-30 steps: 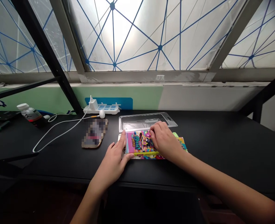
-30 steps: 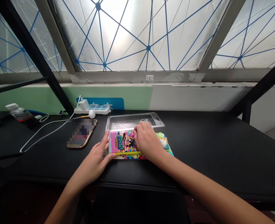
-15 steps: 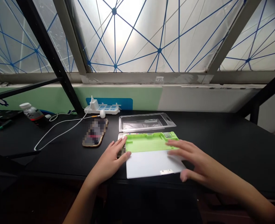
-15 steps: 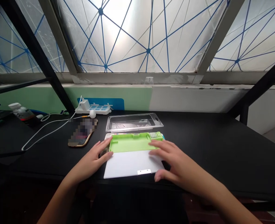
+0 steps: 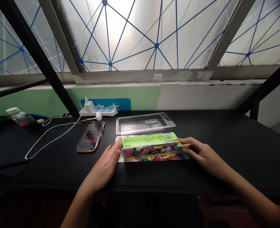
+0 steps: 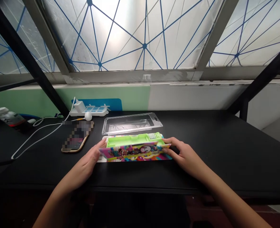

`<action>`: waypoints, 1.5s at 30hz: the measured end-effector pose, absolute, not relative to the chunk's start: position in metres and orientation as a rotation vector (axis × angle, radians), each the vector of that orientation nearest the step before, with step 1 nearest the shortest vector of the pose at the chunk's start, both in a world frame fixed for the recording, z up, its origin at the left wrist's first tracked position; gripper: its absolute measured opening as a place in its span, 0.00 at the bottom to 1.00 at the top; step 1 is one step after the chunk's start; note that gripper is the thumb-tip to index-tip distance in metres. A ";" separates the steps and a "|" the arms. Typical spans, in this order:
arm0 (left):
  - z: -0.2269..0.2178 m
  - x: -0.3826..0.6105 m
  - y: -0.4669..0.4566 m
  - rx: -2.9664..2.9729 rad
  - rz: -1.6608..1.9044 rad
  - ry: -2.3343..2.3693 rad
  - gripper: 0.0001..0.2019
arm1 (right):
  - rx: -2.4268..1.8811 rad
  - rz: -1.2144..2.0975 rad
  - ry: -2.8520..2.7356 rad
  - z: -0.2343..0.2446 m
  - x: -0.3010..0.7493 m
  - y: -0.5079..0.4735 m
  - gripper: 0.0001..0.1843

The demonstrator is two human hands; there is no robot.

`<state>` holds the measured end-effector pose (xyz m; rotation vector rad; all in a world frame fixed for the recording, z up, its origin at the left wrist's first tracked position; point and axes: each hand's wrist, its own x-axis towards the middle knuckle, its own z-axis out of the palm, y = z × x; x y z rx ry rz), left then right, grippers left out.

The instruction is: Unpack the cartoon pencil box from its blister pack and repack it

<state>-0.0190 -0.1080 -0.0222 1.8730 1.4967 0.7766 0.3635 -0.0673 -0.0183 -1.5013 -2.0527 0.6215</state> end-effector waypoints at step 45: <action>-0.016 -0.015 0.004 2.523 0.458 1.759 0.36 | -1.448 0.391 -2.002 -0.038 0.340 0.038 0.33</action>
